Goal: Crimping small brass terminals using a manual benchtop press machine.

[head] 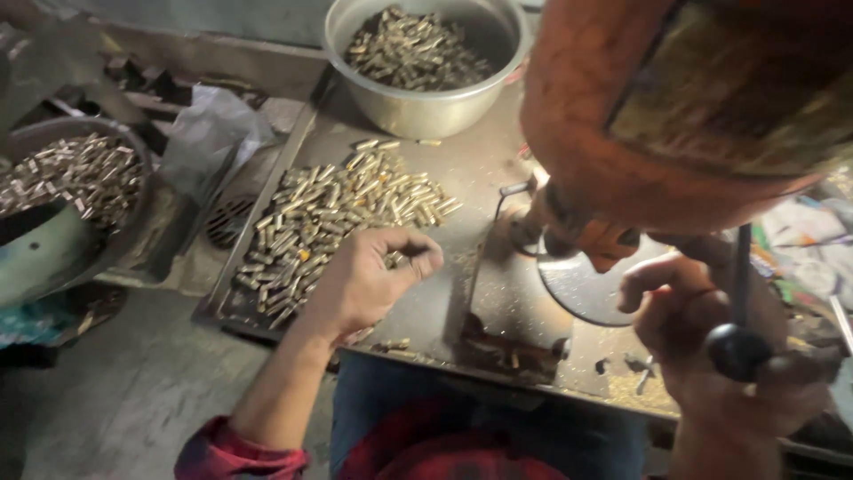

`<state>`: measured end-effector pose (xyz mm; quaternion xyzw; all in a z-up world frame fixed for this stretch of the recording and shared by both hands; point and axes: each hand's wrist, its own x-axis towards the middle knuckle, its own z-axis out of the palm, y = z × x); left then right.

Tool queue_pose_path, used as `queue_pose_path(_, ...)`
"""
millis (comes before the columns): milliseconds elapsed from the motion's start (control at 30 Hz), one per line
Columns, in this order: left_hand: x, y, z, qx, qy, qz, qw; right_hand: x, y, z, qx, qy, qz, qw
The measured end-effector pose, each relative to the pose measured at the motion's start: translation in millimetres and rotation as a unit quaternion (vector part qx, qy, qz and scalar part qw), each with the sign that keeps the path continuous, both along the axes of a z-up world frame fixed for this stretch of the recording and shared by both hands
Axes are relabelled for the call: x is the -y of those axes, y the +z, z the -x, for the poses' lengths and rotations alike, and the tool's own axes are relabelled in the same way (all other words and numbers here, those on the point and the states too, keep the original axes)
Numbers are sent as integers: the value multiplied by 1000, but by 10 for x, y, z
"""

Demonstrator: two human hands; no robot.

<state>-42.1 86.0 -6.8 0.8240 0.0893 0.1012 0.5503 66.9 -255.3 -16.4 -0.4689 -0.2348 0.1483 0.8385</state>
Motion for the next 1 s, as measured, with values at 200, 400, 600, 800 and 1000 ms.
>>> queue_pose_path(200,-59,-133,146,-126,-164,-287,935,-60,30,-50,28,-13,69,997)
queue_pose_path(400,359,-177,-229,-290,-196,-376,858,26,447,-143,55,-10,129,990)
queue_pose_path(600,228,-655,-224,-352,-208,-459,789,95,669,-82,66,0,144,987)
queue_pose_path(800,469,-455,-259,-360,-17,-262,895,125,850,-61,67,20,148,986)
queue_pose_path(1000,548,-888,-309,-50,68,-116,990,125,891,-51,41,46,47,997)
